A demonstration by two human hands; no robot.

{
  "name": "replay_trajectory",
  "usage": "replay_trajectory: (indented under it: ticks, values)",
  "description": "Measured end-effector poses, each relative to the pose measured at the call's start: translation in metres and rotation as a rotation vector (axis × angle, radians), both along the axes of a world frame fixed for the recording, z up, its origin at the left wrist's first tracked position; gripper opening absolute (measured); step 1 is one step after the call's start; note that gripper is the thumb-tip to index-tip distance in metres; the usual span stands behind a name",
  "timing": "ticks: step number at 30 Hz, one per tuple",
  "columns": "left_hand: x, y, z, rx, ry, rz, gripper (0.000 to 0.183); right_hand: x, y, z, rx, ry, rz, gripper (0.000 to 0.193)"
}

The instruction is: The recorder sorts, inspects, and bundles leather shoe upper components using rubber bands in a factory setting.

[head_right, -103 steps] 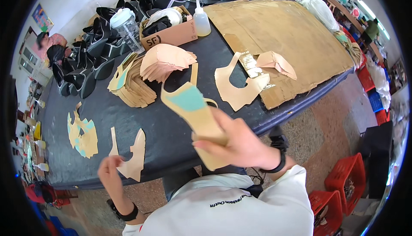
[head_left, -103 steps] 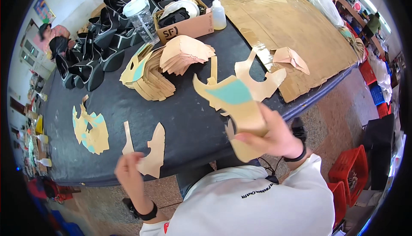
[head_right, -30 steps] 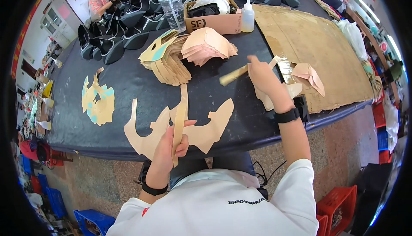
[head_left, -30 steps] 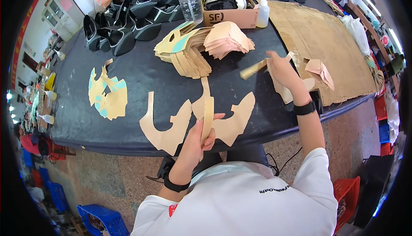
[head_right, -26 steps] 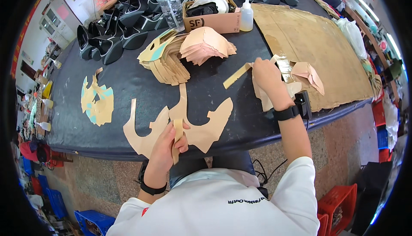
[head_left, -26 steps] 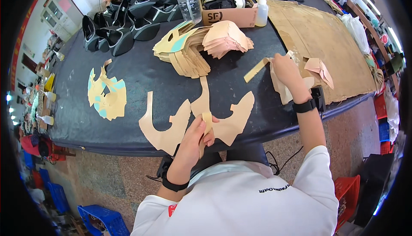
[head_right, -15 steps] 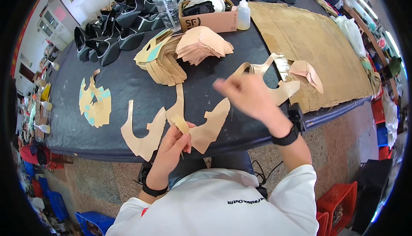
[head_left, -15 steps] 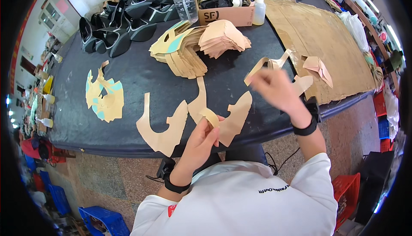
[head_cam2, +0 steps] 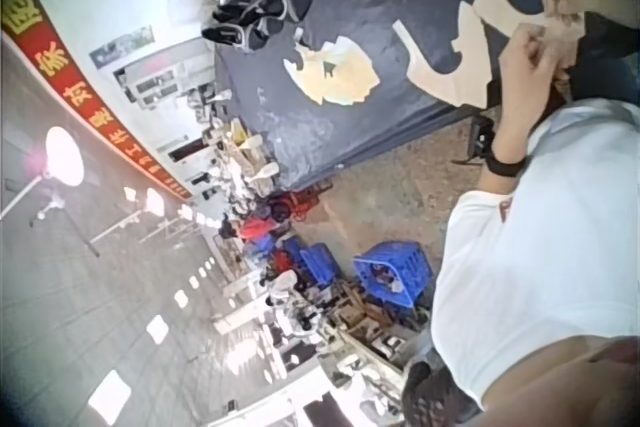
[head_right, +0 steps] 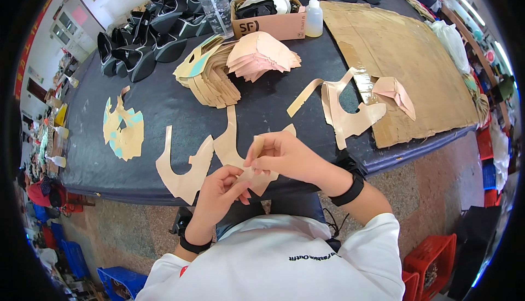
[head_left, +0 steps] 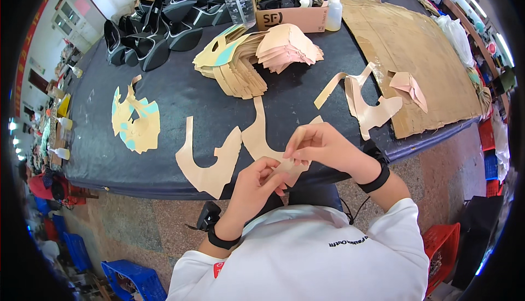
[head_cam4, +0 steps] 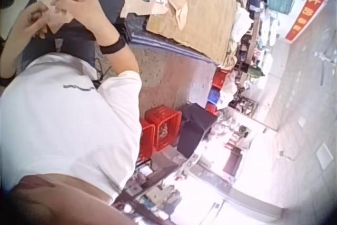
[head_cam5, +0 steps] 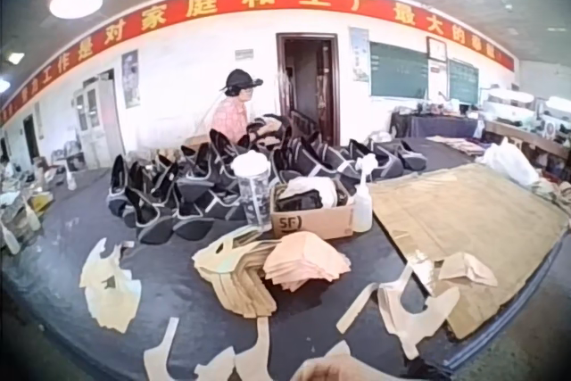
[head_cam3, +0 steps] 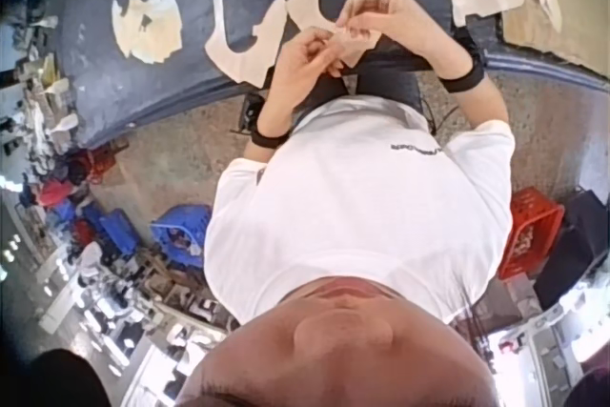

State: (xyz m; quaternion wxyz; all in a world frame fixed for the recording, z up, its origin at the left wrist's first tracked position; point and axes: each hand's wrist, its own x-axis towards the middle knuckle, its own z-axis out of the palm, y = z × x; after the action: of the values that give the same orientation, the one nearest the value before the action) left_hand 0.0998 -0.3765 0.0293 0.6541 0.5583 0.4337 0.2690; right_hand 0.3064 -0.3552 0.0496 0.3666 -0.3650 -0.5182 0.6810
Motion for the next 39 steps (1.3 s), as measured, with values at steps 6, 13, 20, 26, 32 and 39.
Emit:
replay_trajectory:
  ticks: [6, 13, 20, 26, 32, 39]
  values:
    - [0.002, -0.003, 0.009, -0.264, -0.209, -0.144, 0.018, 0.006, 0.002, 0.006, 0.161, -0.046, -0.081, 0.031]
    - [0.008, 0.002, 0.002, -0.052, -0.065, -0.332, 0.019, -0.006, 0.013, 0.007, 0.329, -0.237, -0.015, 0.045]
    - [0.021, 0.008, 0.01, -0.098, -0.123, -0.374, 0.011, -0.023, 0.024, 0.022, 0.552, -0.345, 0.102, 0.043]
    - [0.032, 0.026, -0.016, 0.155, -0.046, 0.094, 0.009, -0.007, 0.009, 0.014, 0.695, -0.482, -0.31, 0.032]
    - [0.05, 0.048, -0.019, 0.188, 0.207, 0.371, 0.009, 0.02, -0.014, -0.026, 0.575, -0.601, -0.354, 0.023]
    - [0.052, 0.057, -0.028, 0.173, 0.19, 0.325, 0.01, 0.025, -0.019, -0.041, 0.506, -0.593, -0.403, 0.017]
